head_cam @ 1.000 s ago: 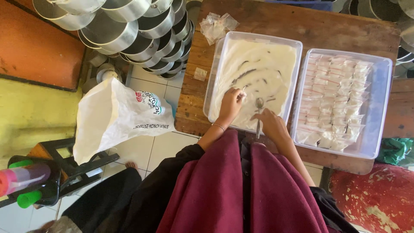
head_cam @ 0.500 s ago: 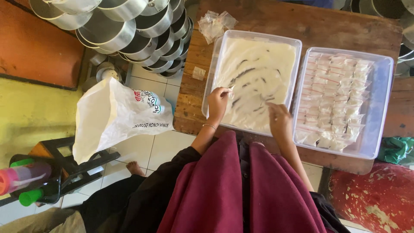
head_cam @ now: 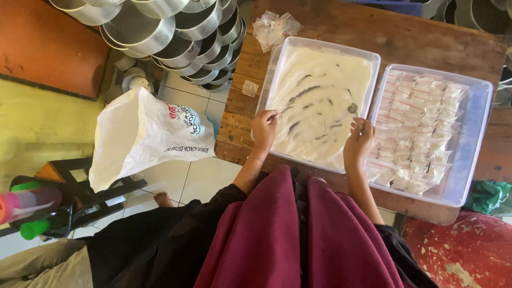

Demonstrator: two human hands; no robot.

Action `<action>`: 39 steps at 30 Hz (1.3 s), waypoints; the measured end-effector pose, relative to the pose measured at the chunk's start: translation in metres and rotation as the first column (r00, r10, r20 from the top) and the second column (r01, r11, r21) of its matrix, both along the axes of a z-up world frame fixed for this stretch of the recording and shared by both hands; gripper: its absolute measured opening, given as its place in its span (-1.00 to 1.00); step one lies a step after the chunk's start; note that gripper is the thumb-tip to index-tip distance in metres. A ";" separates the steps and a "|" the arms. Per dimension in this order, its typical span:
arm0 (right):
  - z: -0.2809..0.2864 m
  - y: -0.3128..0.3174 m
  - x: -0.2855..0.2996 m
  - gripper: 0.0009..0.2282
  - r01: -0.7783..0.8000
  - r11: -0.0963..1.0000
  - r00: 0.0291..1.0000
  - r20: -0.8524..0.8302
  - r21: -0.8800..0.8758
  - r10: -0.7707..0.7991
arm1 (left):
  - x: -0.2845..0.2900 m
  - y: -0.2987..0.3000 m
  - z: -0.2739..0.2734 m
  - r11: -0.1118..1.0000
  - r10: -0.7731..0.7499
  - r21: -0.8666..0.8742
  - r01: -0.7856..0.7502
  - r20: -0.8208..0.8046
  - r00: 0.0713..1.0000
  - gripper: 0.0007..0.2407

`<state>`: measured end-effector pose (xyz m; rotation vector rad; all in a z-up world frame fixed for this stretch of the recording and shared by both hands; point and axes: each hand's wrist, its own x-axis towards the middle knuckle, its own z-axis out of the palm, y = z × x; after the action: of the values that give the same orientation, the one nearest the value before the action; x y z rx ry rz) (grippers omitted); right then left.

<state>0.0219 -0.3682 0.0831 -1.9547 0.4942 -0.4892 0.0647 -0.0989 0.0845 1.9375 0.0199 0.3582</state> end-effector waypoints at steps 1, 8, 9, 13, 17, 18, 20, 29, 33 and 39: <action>-0.005 0.001 0.007 -0.80 -0.004 1.000 1.000 0.001 -0.001 0.004 | -0.001 0.000 0.002 1.000 0.004 -0.001 -0.004 0.001 1.000 -0.88; -0.056 -0.003 0.077 -0.77 -0.035 0.954 0.999 0.048 0.298 0.021 | -0.004 0.002 0.014 0.998 0.040 -0.041 -0.041 -0.032 0.999 -0.92; -0.065 -0.005 0.088 -0.75 -0.050 0.905 0.999 0.039 0.423 0.037 | -0.004 0.002 0.014 0.998 0.049 -0.046 -0.050 -0.033 0.998 -0.92; -0.082 0.002 0.114 -0.72 -0.159 0.800 0.985 0.036 0.578 0.170 | -0.001 0.004 0.002 0.997 0.060 -0.043 -0.061 -0.016 0.998 -0.90; -0.077 0.021 0.121 -0.71 -0.287 0.765 0.938 0.009 0.576 0.345 | 0.003 0.007 -0.001 0.991 0.089 -0.098 -0.095 -0.059 0.994 -0.90; -0.073 0.028 0.122 -0.70 -0.335 0.756 0.911 -0.011 0.562 0.412 | 0.005 0.009 0.000 0.989 0.116 -0.080 -0.123 -0.080 0.990 -0.90; -0.074 0.038 0.120 -0.70 -0.382 0.712 0.878 -0.010 0.589 0.478 | 0.007 0.011 0.009 0.983 0.118 -0.131 -0.129 -0.089 0.989 -0.92; -0.081 0.039 0.102 -0.65 -0.371 0.570 0.811 -0.043 0.733 0.583 | 0.014 0.018 0.022 0.978 0.128 -0.153 -0.142 -0.102 0.987 -0.95; -0.085 0.015 0.094 -0.59 -0.310 0.588 0.871 -0.023 0.747 0.490 | 0.014 0.017 0.018 0.979 0.116 -0.157 -0.133 -0.110 0.987 -0.95; -0.061 -0.025 0.074 -0.59 -0.230 0.686 0.926 -0.061 0.690 0.372 | 0.022 0.003 -0.014 0.990 0.006 -0.137 -0.031 -0.179 0.984 -0.92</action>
<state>0.0964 -0.3936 0.0217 -1.3259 0.3828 0.1134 0.0870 -0.0962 0.0707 1.8258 0.1753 0.1893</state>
